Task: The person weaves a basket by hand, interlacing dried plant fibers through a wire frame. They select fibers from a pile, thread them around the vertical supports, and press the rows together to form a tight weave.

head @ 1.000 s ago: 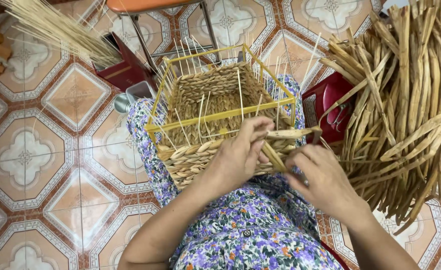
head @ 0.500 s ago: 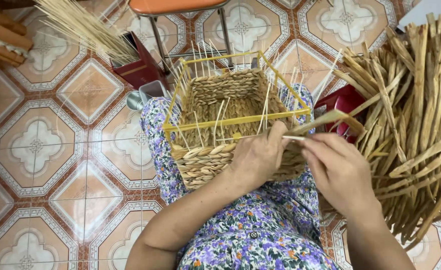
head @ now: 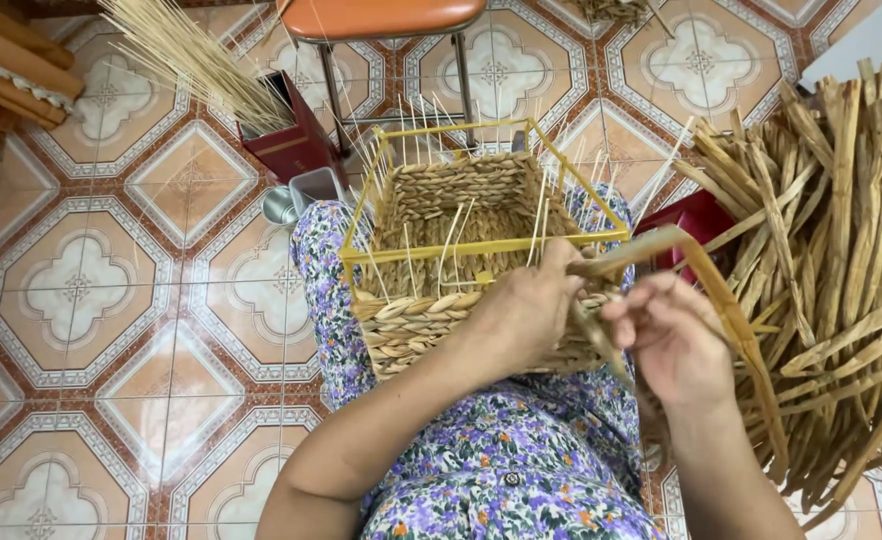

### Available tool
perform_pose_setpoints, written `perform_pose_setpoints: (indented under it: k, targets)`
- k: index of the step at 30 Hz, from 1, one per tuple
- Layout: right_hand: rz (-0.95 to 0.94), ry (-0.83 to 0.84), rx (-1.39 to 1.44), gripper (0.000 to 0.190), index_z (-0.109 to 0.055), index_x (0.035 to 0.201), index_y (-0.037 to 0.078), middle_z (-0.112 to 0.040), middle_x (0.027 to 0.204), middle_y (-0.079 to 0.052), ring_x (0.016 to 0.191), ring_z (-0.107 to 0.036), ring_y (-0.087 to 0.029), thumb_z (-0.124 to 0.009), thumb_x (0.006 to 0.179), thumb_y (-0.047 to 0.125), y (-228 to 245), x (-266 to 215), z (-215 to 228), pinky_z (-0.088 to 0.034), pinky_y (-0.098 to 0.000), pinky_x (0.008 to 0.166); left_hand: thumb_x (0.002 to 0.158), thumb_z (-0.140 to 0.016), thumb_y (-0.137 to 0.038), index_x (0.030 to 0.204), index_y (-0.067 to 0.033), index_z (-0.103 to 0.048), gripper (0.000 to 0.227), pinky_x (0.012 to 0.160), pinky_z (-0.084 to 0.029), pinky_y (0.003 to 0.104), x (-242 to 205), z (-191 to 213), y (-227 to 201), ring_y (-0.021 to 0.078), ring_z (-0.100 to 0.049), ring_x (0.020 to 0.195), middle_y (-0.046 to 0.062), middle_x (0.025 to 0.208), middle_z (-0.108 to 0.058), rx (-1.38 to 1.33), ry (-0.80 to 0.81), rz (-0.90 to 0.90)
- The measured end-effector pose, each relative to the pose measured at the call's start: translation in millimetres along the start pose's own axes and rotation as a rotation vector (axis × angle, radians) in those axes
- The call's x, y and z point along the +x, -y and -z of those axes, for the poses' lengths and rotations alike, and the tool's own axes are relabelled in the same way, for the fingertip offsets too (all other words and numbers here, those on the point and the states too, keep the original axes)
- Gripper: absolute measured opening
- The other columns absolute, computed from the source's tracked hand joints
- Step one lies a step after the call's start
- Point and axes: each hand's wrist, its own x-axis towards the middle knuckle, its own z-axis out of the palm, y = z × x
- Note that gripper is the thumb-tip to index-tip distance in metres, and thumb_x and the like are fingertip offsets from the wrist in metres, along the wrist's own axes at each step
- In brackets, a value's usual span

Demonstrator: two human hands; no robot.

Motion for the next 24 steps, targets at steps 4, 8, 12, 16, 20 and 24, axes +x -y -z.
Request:
perform_pose_setpoints:
  k: [4, 8, 12, 16, 20, 24]
  targets:
    - [0.066, 0.046, -0.243, 0.018, -0.068, 0.114, -0.004, -0.077, 0.107, -0.019, 0.081, -0.074, -0.018, -0.063, 0.102, 0.007, 15, -4, 1, -0.062, -0.0301, 0.072, 0.105, -0.054, -0.019, 0.108, -0.0017, -0.047, 0.018, 0.049, -0.055, 0.048, 9, -23, 11, 0.0338, -0.07, 0.059, 0.016, 0.068, -0.068, 0.206, -0.041, -0.07]
    - [0.239, -0.015, -1.127, 0.049, -0.058, 0.136, -0.001, -0.075, 0.119, -0.013, 0.074, -0.063, -0.011, -0.074, 0.09, 0.008, 52, 9, -22, -0.055, -0.0274, 0.066, 0.1, -0.054, -0.01, 0.11, -0.0012, -0.054, 0.013, 0.054, -0.057, 0.045, 7, -14, 8, 0.0324, -0.072, 0.064, 0.018, 0.073, -0.07, 0.294, -0.046, -0.176]
    - [0.147, -0.021, -1.562, 0.067, -0.059, 0.139, 0.007, -0.074, 0.113, -0.009, 0.071, -0.059, -0.01, -0.083, 0.077, 0.012, 67, 8, -19, -0.053, -0.0263, 0.065, 0.094, -0.064, -0.013, 0.118, -0.0083, -0.062, 0.024, 0.063, -0.059, 0.044, -1, 3, -10, 0.0314, -0.074, 0.073, 0.013, 0.089, -0.077, 0.033, -0.147, -0.387]
    - [0.101, 0.055, -1.638, 0.041, -0.072, 0.12, 0.014, -0.074, 0.09, -0.004, 0.069, -0.061, -0.008, -0.083, 0.081, 0.018, 63, 1, 19, -0.05, -0.0259, 0.06, 0.098, -0.062, -0.014, 0.115, -0.018, -0.069, 0.019, 0.065, -0.061, 0.042, 1, -2, -12, 0.0255, -0.075, 0.069, 0.007, 0.085, -0.077, 0.05, -0.014, -0.143]
    - [-0.298, -0.057, -1.493, 0.015, -0.081, 0.101, 0.012, -0.069, 0.069, -0.007, 0.061, -0.058, -0.013, -0.078, 0.09, 0.022, 47, 5, 62, -0.046, -0.0305, 0.054, 0.105, -0.058, -0.016, 0.111, -0.0134, -0.068, 0.012, 0.065, -0.062, 0.037, -1, -11, -3, 0.0201, -0.077, 0.077, 0.006, 0.093, -0.077, -0.064, -0.102, -0.131]
    - [-0.217, -0.025, -1.416, 0.02, -0.079, 0.104, 0.005, -0.069, 0.084, -0.012, 0.073, -0.06, -0.015, -0.075, 0.094, 0.021, 40, 10, 62, -0.047, -0.0308, 0.063, 0.102, -0.059, -0.016, 0.117, -0.0101, -0.068, 0.019, 0.058, -0.063, 0.028, -10, -8, -4, 0.0153, -0.074, 0.074, 0.008, 0.105, -0.073, -0.325, -0.13, -0.173]
